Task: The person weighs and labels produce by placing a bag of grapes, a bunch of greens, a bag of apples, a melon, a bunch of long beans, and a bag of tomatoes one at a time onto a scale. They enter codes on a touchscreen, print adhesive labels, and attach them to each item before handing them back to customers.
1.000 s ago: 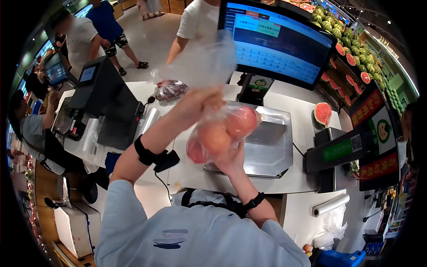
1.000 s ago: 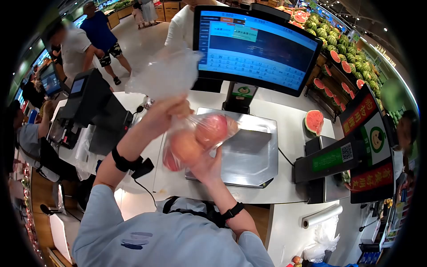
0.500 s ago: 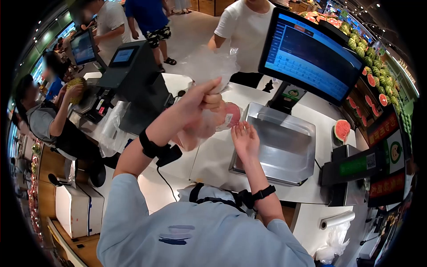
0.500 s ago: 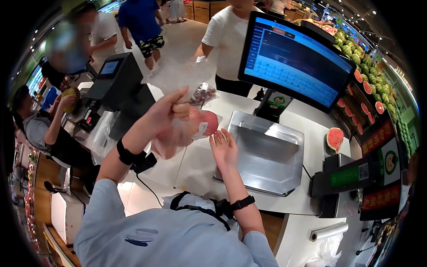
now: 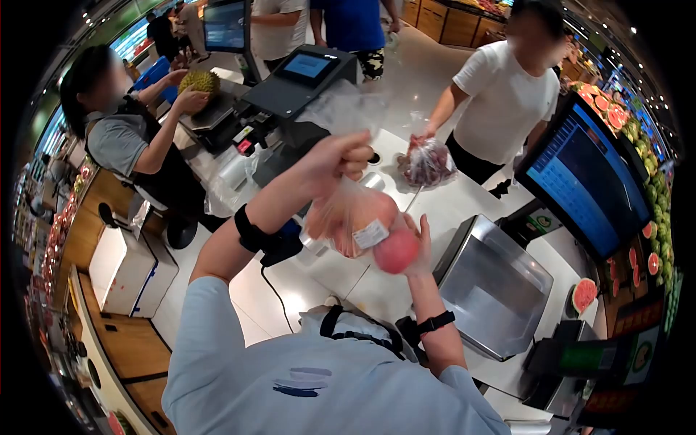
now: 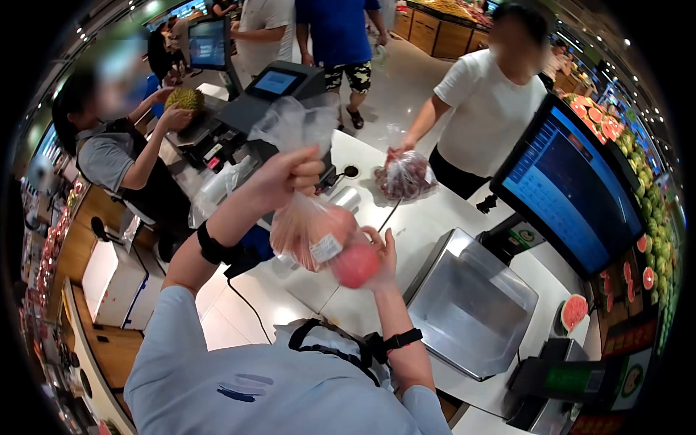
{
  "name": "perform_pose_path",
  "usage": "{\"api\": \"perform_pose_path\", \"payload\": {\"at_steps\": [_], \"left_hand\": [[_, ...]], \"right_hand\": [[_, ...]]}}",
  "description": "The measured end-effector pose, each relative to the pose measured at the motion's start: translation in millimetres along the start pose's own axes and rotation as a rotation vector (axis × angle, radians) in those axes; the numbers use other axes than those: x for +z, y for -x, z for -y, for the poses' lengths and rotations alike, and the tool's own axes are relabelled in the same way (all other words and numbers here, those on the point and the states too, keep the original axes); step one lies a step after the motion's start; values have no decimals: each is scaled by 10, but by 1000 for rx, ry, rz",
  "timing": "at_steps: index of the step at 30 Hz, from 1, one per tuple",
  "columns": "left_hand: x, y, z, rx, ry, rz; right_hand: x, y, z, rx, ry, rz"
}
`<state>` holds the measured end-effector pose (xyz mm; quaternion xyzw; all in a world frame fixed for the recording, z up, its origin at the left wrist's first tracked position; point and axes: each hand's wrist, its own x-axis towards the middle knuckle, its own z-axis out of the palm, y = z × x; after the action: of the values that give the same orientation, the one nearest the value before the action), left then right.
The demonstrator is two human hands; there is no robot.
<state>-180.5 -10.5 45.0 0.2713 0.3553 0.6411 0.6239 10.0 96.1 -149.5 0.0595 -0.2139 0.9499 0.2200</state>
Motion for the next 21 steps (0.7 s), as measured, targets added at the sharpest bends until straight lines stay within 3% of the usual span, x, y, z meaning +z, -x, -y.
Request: {"api": "perform_pose_path", "payload": {"at_steps": [1,3,5,6,8,10,11,13,15,17,18,21], "left_hand": [[54,66,45,-12,-80,-62],[179,185,102,-29,-325,-21],[119,202,187,-43,-408,31],[92,187,166,-33,-486,-38],[-74,189,141,-30,-555,-119],[-315,168,84,932,-1386,-176],[-413,209,-14,928,-1389,-184],[-477,425,-280,457,-1533,-220],[-625,534,-321,575,-1626,-301],[-673,650,-363,904,-1680,-479],[-790,672,-375,936,-1687,-526],[-1074,727,-441,970,-1661,-637]], "right_hand": [[182,-134,17,31,285,-112],[446,-403,21,-178,624,56],[410,-645,57,106,1002,287],[549,-777,4,184,1205,382],[914,-1086,-213,277,1341,406],[1178,-1298,-345,462,1716,353],[1179,-1347,-421,466,1711,361],[1261,-1402,-571,300,1404,227],[1342,-1411,-591,395,1345,221],[1178,-1417,-744,333,1176,362],[1041,-1463,-894,294,1036,403],[985,-1556,-1219,197,1145,297]]}}
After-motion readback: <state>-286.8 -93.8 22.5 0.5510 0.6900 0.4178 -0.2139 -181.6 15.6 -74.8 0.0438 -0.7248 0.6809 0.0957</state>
